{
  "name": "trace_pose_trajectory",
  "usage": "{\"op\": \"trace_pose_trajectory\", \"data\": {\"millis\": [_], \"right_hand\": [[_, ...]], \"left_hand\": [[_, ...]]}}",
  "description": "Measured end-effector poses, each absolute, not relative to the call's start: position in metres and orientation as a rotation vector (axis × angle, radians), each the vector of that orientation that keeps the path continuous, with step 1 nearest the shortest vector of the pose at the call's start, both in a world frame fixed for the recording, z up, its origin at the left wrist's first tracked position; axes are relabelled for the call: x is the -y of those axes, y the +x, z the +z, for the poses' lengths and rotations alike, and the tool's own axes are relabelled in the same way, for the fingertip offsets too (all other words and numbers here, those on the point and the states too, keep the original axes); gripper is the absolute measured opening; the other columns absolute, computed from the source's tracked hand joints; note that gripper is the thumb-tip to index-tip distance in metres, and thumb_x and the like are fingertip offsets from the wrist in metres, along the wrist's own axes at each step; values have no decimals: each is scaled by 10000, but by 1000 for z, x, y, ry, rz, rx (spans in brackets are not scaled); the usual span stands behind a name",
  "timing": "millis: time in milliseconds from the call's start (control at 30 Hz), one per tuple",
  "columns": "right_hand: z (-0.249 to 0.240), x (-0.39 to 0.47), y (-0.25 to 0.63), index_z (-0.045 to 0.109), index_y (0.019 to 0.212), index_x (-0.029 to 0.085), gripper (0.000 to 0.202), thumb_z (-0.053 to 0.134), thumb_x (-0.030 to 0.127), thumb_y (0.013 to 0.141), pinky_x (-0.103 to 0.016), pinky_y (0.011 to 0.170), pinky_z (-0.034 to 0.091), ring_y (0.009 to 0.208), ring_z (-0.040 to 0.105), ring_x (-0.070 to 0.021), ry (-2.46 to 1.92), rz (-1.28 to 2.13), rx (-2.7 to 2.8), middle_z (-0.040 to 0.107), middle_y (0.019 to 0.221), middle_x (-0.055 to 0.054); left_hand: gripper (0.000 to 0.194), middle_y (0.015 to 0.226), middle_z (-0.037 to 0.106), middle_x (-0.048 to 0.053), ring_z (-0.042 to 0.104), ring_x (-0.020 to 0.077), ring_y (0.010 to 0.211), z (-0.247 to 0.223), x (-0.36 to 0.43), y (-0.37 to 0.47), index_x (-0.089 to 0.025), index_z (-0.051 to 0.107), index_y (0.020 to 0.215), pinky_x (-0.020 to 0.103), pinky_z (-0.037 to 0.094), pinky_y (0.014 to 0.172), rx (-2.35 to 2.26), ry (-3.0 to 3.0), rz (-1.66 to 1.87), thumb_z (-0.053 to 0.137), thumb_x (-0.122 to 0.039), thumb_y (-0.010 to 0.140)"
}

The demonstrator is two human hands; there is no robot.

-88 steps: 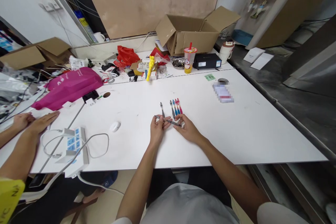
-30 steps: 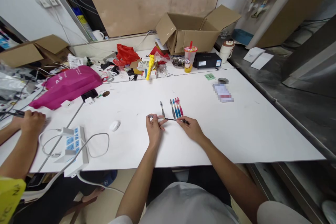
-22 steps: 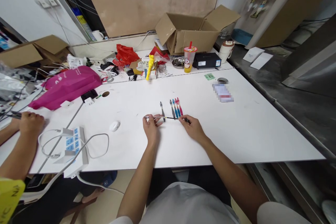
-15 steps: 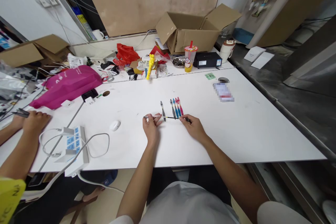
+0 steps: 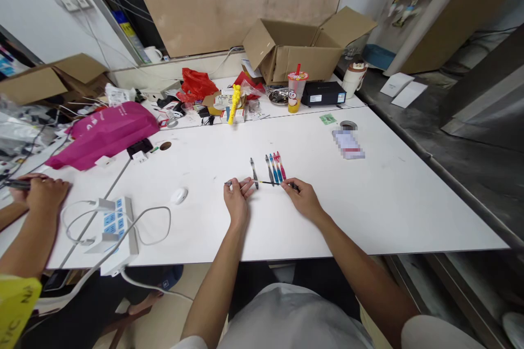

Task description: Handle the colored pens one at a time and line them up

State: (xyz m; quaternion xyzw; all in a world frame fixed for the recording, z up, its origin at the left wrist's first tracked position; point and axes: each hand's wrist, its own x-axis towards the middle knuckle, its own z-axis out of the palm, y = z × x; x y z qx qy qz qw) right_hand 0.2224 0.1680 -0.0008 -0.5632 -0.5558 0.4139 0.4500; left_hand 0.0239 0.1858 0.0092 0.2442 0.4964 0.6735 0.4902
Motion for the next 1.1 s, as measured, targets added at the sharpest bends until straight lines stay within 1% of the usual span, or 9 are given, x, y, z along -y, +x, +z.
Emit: {"op": "trace_pose_trajectory", "data": {"millis": [133,267,367,467,567,733,833,900,1100], "right_hand": [[-4,-168,219,731,954,205,414,631,600,879,-278,528,300,563,379,-138,-1401,1039,1412,490,613,32],[-3,-167,216,727,909,211,405,623,602,887,-288,566,355,588,447,-150,-1391,1042,1457,570,656,14],[0,-165,215,718,943,213,396,599,590,910,-296,599,387,615,481,-162,-1345,1050,1497,589,680,9],[2,-164,216,665,1032,218,366,522,548,964,-291,594,385,601,462,-153,-1275,1055,1487,561,687,23],[4,-164,217,650,993,216,324,511,509,981,-292,606,393,617,480,-151,-1249,1022,1481,572,708,18],[3,-165,215,748,1037,212,292,633,452,917,-348,778,499,818,649,-211,-1247,981,1509,741,921,-52],[0,-166,214,774,1045,219,287,652,436,901,-388,879,525,947,693,-244,-1230,975,1503,772,1033,-77],[-2,-166,214,782,1054,229,286,658,435,898,-402,911,532,983,698,-250,-1213,976,1515,774,1072,-80],[-2,-167,217,782,1135,239,309,619,403,930,-382,828,540,904,674,-222,-1133,946,1592,741,1031,-79]], "left_hand": [[481,916,781,102,792,241,825,8,-182,29,-211,473,1004,241,579,569,-1171,776,1509,695,-616,867],[506,921,784,89,788,235,767,8,-178,32,-221,464,999,263,589,554,-1096,910,1357,725,-622,834],[503,905,786,86,787,226,772,7,-180,31,-225,464,1001,273,601,594,-1075,873,1372,734,-614,832],[497,914,786,88,786,219,773,6,-182,29,-223,471,997,277,603,614,-1086,810,1422,736,-610,834],[478,925,783,86,783,202,779,5,-184,27,-220,476,983,271,601,635,-1098,771,1469,726,-605,847],[479,936,784,88,781,196,795,5,-184,27,-218,482,986,254,588,630,-1085,777,1474,729,-603,846],[493,938,786,93,781,199,798,6,-183,27,-219,483,998,239,573,608,-1069,791,1455,746,-601,831],[498,946,786,94,780,198,790,7,-182,27,-220,485,1003,232,567,596,-1058,801,1443,759,-595,821],[510,982,774,78,787,214,798,7,-184,28,-224,491,992,217,553,552,-1034,787,1450,791,-583,790]]}}
